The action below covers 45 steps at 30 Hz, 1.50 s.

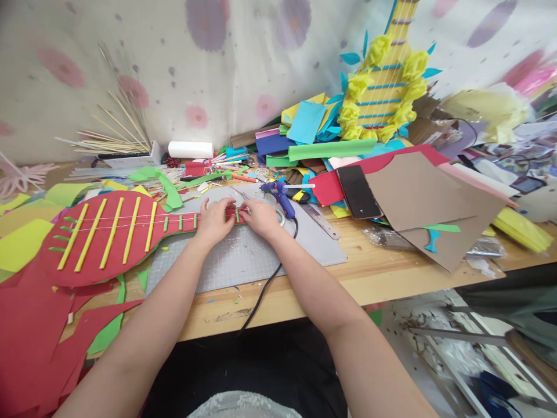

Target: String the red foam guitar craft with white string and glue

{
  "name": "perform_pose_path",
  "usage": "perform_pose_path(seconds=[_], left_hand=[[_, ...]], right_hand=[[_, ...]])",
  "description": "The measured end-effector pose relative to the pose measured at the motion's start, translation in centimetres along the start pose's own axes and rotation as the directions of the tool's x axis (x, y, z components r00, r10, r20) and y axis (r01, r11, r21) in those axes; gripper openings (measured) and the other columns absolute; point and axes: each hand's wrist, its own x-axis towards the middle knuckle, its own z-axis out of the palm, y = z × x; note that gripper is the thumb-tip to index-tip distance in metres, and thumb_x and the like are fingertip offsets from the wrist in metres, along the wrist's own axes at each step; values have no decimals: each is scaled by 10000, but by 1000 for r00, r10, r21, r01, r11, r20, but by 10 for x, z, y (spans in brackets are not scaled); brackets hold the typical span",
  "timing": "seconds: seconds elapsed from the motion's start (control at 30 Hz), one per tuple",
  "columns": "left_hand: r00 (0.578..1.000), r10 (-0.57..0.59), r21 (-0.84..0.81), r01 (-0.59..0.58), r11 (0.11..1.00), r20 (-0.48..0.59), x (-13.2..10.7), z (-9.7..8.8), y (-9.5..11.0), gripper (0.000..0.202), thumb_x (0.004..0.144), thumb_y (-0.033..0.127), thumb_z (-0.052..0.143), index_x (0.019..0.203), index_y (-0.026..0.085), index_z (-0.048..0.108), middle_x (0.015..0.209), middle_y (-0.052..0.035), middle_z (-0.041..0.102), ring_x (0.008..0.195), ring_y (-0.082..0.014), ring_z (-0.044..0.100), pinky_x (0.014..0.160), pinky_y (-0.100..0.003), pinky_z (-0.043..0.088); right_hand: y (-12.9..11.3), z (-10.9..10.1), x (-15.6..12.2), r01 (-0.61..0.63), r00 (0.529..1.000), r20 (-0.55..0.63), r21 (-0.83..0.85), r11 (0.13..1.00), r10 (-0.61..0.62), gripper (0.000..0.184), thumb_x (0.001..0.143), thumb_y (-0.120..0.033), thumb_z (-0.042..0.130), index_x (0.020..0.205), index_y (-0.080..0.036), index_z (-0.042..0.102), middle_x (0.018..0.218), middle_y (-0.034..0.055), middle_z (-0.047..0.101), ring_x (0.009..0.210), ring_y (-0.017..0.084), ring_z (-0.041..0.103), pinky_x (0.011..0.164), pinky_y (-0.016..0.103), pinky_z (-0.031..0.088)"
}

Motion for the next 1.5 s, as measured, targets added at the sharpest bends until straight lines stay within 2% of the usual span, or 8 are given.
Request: perform_pose_path(seconds=[0.23, 0.57, 0.73, 0.83, 0.93, 1.1, 1.27, 1.5], left_hand=[[999, 47, -51, -47, 998, 1, -3, -4, 5, 485, 709, 249, 556, 1185, 223, 467, 1191, -59, 609, 1126, -237, 536, 1130, -501, 127], [999, 20, -46, -19, 999, 32, -2, 3, 0, 399, 759, 293, 561, 1146, 228, 491, 1153, -54, 639, 1096, -239, 562, 1119, -514, 152], [1000, -8, -53, 8, 999, 8, -3, 3, 2, 371, 764, 298, 569, 1126, 242, 505, 1114, -59, 658, 1067, -247, 581, 1128, -562, 49], [1000, -20, -61, 20, 998, 4, -2, 3, 3, 354, 762, 289, 574, 1107, 236, 511, 1096, -61, 665, 1060, -248, 586, 1124, -576, 33], [1000, -23, -67, 23, 997, -1, -2, 4, 3, 342, 761, 292, 578, 1091, 231, 512, 1080, -61, 670, 1049, -249, 589, 1118, -586, 32], [999, -32, -71, 32, 997, 10, -2, 3, 4, 335, 760, 286, 581, 1083, 235, 508, 1091, -66, 665, 1053, -249, 587, 1117, -585, 43], [999, -38, -63, 39, 997, 22, -2, 3, 4, 335, 766, 291, 575, 1089, 239, 504, 1110, -71, 658, 1074, -252, 580, 1122, -572, 56], [999, -35, -67, 36, 997, 19, -2, 4, 3, 339, 761, 277, 577, 1090, 235, 504, 1095, -60, 659, 1054, -247, 584, 1114, -588, 61]], right_hand=[[2, -1, -2, -73, 996, -39, 68, 995, 76, 209, 831, -326, 533, 916, -204, 681, 840, 35, 665, 756, 154, 556, 647, 255, 346], [9, -3, 1, -186, 981, -8, 284, 941, 196, 185, 794, -337, 572, 814, -181, 670, 687, -3, 612, 632, 115, 513, 592, 226, 340], [6, -5, 0, -201, 977, -49, 128, 971, 209, 167, 815, -314, 562, 815, -190, 675, 737, 25, 638, 672, 137, 539, 618, 251, 346], [5, -5, 0, -182, 981, -58, 70, 981, 187, 167, 818, -325, 572, 828, -198, 681, 809, 40, 664, 724, 153, 559, 635, 261, 347], [7, -6, -1, -165, 983, -66, 68, 984, 169, 178, 813, -354, 585, 818, -208, 687, 862, 40, 678, 766, 162, 568, 646, 265, 349], [10, -8, -3, -157, 983, -83, 62, 986, 162, 242, 830, -405, 552, 822, -212, 697, 804, 40, 671, 729, 159, 569, 638, 270, 354], [9, -6, -3, -201, 978, -45, 18, 979, 202, 227, 823, -389, 561, 822, -212, 703, 751, 34, 657, 679, 153, 564, 607, 265, 352], [8, -6, -4, -200, 978, -57, 17, 980, 200, 208, 813, -364, 566, 814, -208, 703, 732, 36, 651, 684, 157, 566, 607, 265, 355]])
